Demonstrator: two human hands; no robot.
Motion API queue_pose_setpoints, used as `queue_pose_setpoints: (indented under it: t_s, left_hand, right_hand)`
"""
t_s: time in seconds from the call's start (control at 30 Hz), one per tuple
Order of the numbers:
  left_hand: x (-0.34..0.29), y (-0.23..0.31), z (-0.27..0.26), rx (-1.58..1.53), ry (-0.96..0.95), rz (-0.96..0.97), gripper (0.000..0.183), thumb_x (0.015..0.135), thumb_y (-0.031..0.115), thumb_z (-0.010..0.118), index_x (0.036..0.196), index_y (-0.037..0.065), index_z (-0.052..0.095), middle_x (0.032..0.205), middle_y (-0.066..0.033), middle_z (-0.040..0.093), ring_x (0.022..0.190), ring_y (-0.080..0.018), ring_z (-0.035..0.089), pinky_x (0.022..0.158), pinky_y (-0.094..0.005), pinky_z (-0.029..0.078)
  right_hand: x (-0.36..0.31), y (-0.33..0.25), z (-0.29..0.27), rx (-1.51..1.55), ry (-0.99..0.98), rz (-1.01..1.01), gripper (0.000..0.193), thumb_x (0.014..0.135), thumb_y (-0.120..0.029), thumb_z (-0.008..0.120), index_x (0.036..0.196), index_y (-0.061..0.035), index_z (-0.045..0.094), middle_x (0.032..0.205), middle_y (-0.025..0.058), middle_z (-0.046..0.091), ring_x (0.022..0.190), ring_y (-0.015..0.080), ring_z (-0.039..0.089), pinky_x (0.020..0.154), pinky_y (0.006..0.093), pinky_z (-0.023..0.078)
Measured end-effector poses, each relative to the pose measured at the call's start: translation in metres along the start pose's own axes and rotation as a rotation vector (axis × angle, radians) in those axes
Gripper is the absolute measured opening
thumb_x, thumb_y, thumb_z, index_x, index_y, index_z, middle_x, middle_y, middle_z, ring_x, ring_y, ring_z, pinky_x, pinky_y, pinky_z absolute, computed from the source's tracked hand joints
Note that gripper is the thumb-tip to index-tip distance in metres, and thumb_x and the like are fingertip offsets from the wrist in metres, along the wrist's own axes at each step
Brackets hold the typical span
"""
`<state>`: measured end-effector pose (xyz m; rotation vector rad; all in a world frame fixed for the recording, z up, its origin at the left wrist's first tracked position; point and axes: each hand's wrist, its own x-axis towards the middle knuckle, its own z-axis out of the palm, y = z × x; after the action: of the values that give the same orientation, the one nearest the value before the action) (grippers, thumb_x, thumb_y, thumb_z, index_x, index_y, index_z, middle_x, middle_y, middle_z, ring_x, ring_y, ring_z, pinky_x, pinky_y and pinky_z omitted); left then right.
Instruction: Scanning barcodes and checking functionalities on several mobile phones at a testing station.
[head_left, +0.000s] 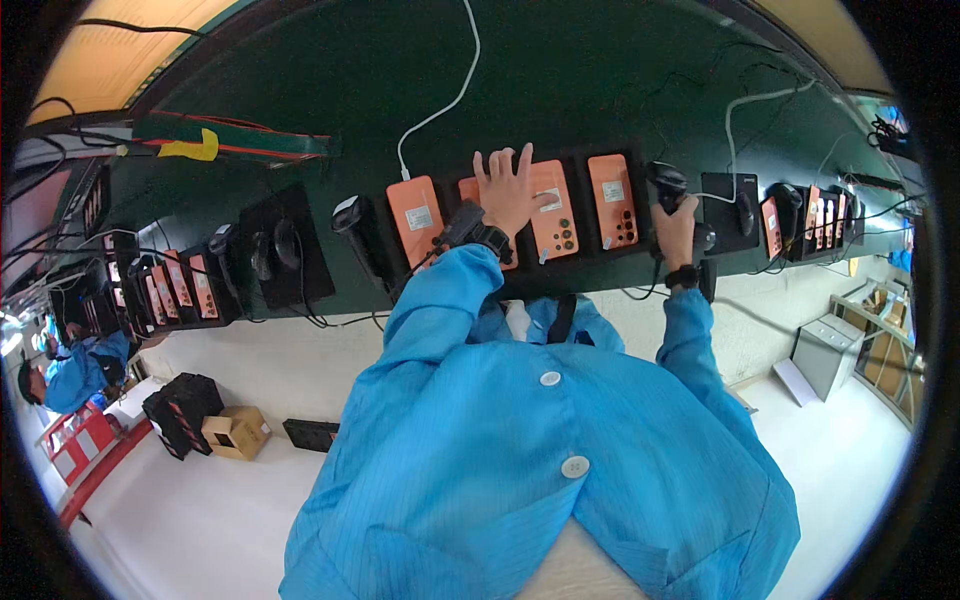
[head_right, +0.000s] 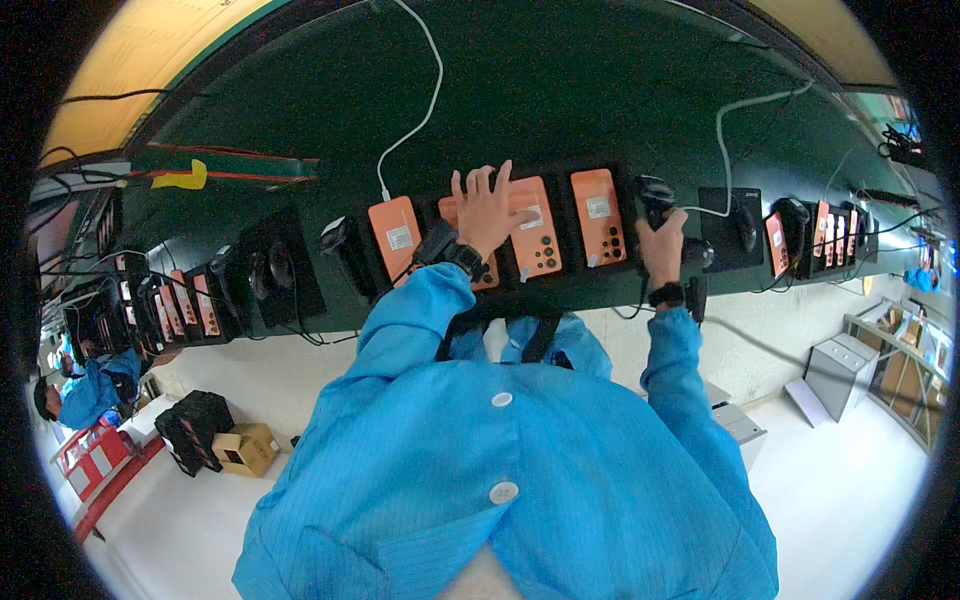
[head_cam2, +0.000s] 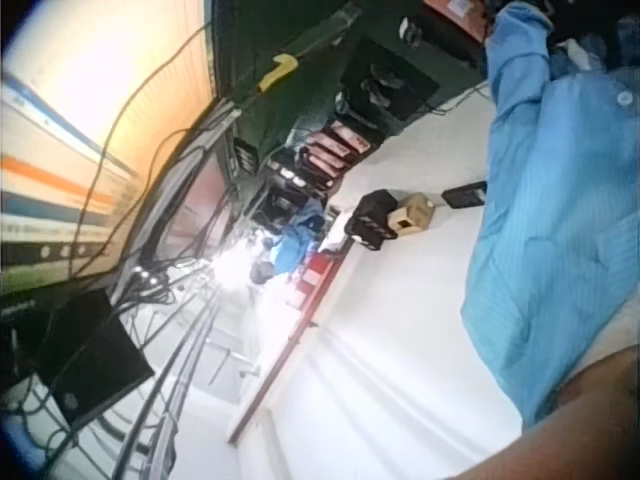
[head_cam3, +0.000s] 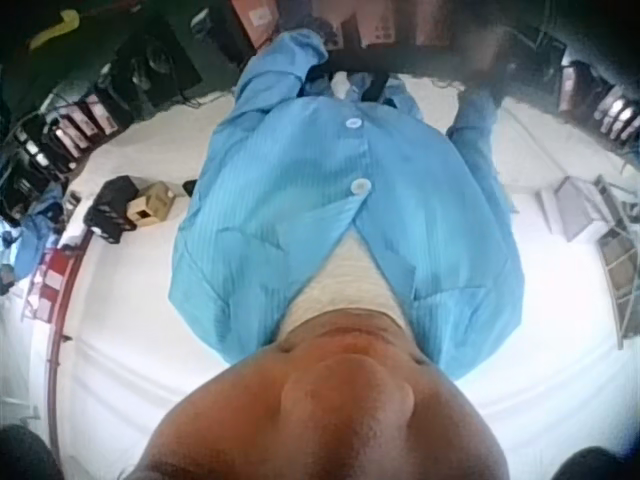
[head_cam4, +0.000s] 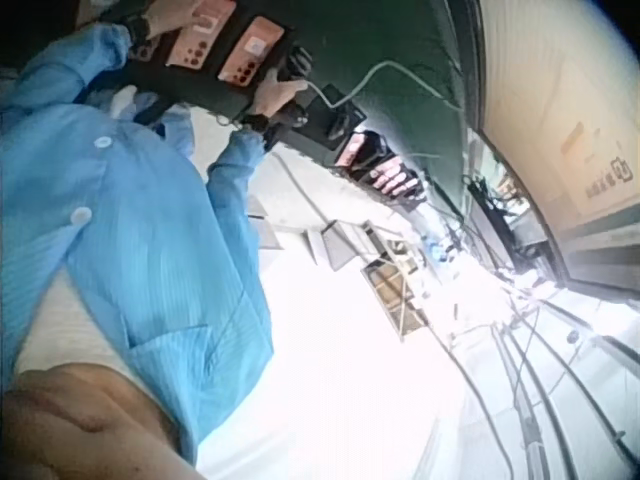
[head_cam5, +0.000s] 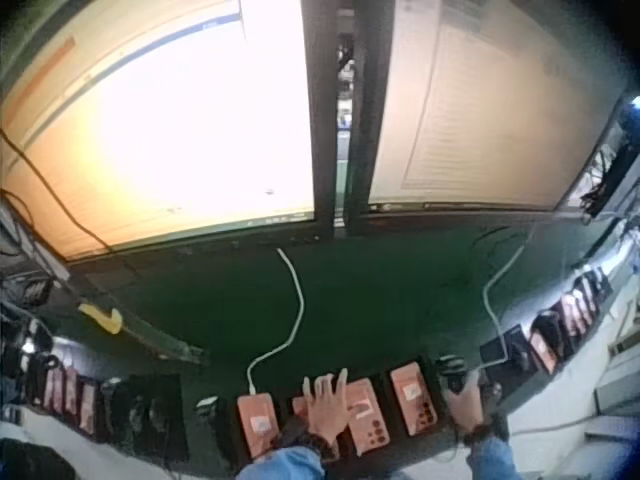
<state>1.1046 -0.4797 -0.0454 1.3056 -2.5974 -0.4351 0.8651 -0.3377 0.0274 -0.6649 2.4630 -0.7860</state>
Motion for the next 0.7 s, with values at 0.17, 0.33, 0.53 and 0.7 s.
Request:
queue_pose_setpoints:
  t_s: [0.17,0.33,0.53,0.7]
  left_hand:
    - [0.012,0.008,-0.007,0.002,0.033,0.003,0.088,0.072,0.062,0.065,0.139,0.014,0.036,0.124,-0.0123,0.043,0.124,-0.029,0.034,0.11,-0.055,0.012]
    - [0.016,0.005,0.0,0.248,0.162,0.057,0.078,0.075,0.051,0.064,0.139,0.015,0.038,0.126,-0.0122,0.048,0.122,-0.0287,0.041,0.109,-0.0556,0.018]
    - [-0.005,-0.002,0.019,0.219,0.176,0.055,0.081,0.075,0.063,0.059,0.138,0.015,0.039,0.123,-0.0112,0.05,0.119,-0.0289,0.044,0.108,-0.0548,0.021]
    - [-0.006,0.008,0.009,0.136,0.122,0.069,0.082,0.072,0.06,0.064,0.136,0.014,0.04,0.124,-0.0122,0.046,0.12,-0.0309,0.04,0.107,-0.0561,0.019]
  right_hand:
    - [-0.046,-0.02,0.024,0.187,-0.388,-0.117,0.043,0.078,-0.011,0.065,0.107,0.0032,0.038,0.094,0.019,0.057,0.083,0.024,0.061,0.06,0.0357,0.05]
    - [-0.047,-0.034,0.05,0.181,-0.5,-0.222,0.054,0.075,-0.016,0.067,0.116,0.0045,0.039,0.098,0.0216,0.053,0.086,0.0295,0.058,0.067,0.0398,0.049]
    - [-0.051,-0.01,0.053,0.246,-0.569,-0.295,0.058,0.076,-0.019,0.068,0.117,0.0081,0.037,0.1,0.0225,0.054,0.095,0.034,0.056,0.082,0.0422,0.046]
    - [-0.053,0.006,0.056,0.198,-0.418,-0.517,0.041,0.079,-0.01,0.065,0.104,0.0022,0.035,0.071,0.0088,0.05,0.044,0.0159,0.053,0.036,0.0294,0.044]
